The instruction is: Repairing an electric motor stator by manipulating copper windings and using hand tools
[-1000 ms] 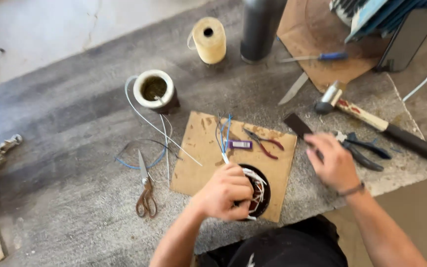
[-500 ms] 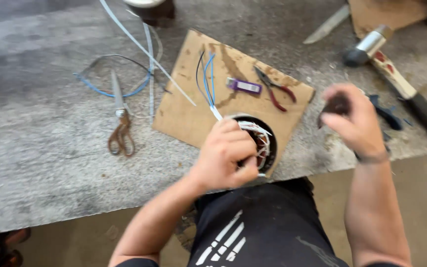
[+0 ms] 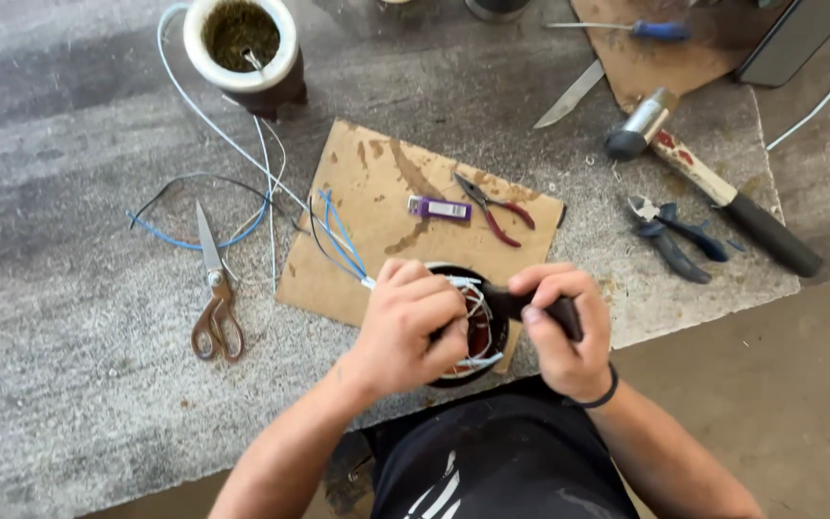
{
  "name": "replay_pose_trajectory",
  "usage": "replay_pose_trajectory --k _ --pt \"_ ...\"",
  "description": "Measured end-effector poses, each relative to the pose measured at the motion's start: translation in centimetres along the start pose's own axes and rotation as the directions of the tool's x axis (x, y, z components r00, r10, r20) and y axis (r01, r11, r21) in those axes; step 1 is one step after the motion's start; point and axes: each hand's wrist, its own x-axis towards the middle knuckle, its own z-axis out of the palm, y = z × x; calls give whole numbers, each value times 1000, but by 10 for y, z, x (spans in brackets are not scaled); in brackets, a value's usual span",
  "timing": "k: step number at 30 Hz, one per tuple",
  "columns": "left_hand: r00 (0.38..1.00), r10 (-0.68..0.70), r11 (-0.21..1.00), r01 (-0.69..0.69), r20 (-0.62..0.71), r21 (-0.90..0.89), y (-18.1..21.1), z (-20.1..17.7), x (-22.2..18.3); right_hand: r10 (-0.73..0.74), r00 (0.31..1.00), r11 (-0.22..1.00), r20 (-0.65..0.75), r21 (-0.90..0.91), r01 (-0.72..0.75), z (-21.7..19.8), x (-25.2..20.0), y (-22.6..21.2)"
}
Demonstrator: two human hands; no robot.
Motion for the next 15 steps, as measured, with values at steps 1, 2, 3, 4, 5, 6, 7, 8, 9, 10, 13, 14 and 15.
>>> replay_pose_trajectory --k 1,2,3,4,5,6,7,8,9,10,13,14,15 --pt "1000 -4 1000 4 3 2 -1 1 -2 3 1000 1000 -1 4 -3 4 -1 2" --pt "998 -45 999 46 -48 9 -2 3 -4 -18 1000 998 13 -66 19 7 -1 4" --pt "992 -87 996 89 -92 14 -3 3 -7 -36 999 990 23 -133 38 13 -4 6" --pt "992 -92 995 94 -82 18 -2 3 -8 -29 999 991 17 -127 30 15 -5 5" --pt "989 -114 993 116 -97 15 -1 3 -9 -122 990 969 74 -205 135 16 -4 4" --pt "984 -137 990 139 -111 12 0 3 -10 -209 968 931 137 -275 240 17 -4 3" --pt "984 -138 990 141 -112 17 0 2 -10 -210 968 932 137 -270 241 18 -1 0" --pt "980 -155 987 158 -125 13 2 1 -10 -245 949 896 198 -327 299 18 2 -3" --pt "977 -163 986 165 -138 3 2 3 -7 -279 925 848 257 -386 363 15 6 -6" --pt "978 -155 988 157 -139 3 12 -2 -4 -285 924 844 255 -390 368 17 9 -11" --pt "977 -202 975 207 -72 82 34 -8 2 -235 885 802 402 -435 410 18 12 -20" --pt "969 -228 967 237 -95 93 39 -5 -2 -248 875 831 415 -374 413 18 12 -17" --pt "970 -230 969 236 -84 69 40 1 -1 -247 882 843 401 -360 400 13 9 -18"
